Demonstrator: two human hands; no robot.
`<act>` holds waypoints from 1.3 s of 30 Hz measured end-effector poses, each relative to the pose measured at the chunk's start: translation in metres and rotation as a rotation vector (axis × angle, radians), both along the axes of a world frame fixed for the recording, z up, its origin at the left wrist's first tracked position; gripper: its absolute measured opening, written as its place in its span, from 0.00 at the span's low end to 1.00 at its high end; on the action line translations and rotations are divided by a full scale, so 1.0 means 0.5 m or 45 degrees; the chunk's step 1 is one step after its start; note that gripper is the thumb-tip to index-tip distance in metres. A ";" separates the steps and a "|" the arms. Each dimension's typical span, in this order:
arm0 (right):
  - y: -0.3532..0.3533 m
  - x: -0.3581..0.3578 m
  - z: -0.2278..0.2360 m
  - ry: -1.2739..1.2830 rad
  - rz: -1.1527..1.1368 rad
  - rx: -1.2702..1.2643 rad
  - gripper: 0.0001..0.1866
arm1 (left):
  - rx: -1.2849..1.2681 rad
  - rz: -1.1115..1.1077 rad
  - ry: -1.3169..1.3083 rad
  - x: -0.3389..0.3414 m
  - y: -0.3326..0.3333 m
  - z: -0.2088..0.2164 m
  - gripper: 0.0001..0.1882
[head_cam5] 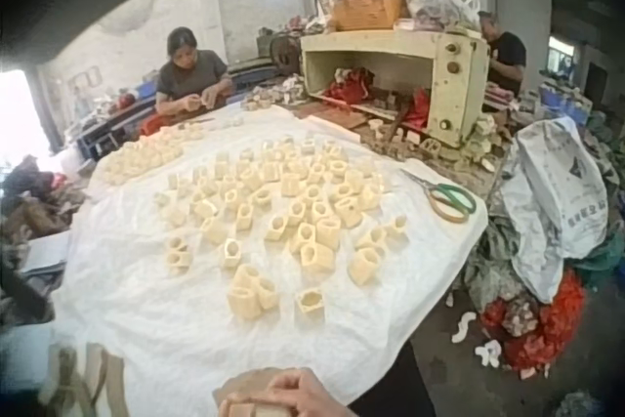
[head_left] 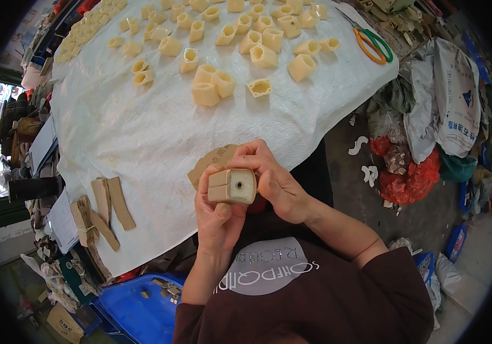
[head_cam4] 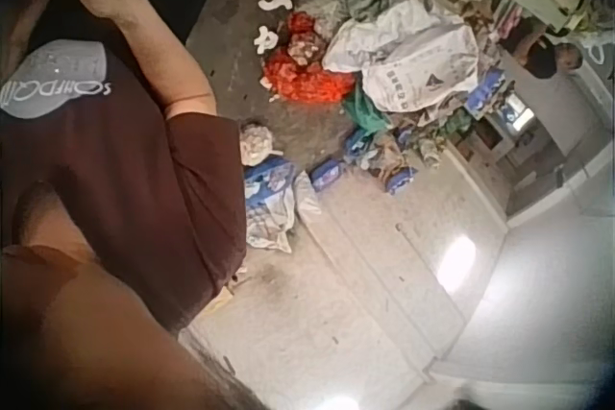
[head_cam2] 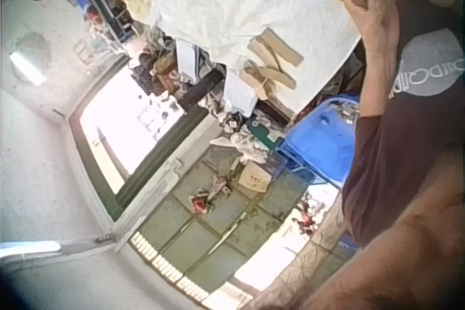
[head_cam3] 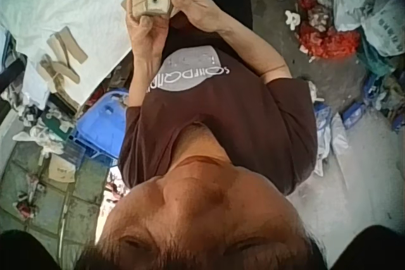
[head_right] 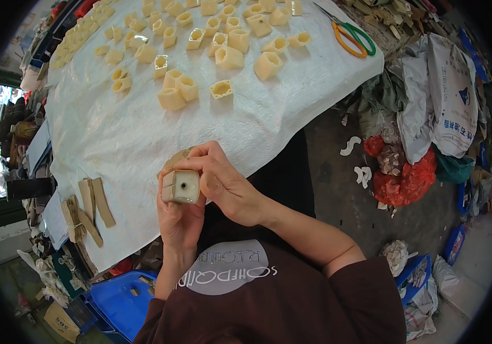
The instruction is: The person wraps small, hollow, pale plastic components individually in brown paper. They pick up a component, place it on a paper sheet, fold the paper around it, and place the wrapped item on the table. This process is repeated for multiple items throughout the clip.
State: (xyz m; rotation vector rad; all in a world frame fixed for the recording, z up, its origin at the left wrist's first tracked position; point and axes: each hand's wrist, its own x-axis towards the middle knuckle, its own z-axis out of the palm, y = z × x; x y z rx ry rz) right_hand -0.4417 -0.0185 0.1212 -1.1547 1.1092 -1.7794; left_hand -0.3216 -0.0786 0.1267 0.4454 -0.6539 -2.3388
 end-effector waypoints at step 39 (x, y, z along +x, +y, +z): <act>0.015 -0.006 0.023 -0.161 0.341 0.144 0.17 | -0.459 0.101 -0.096 -0.015 0.012 0.002 0.18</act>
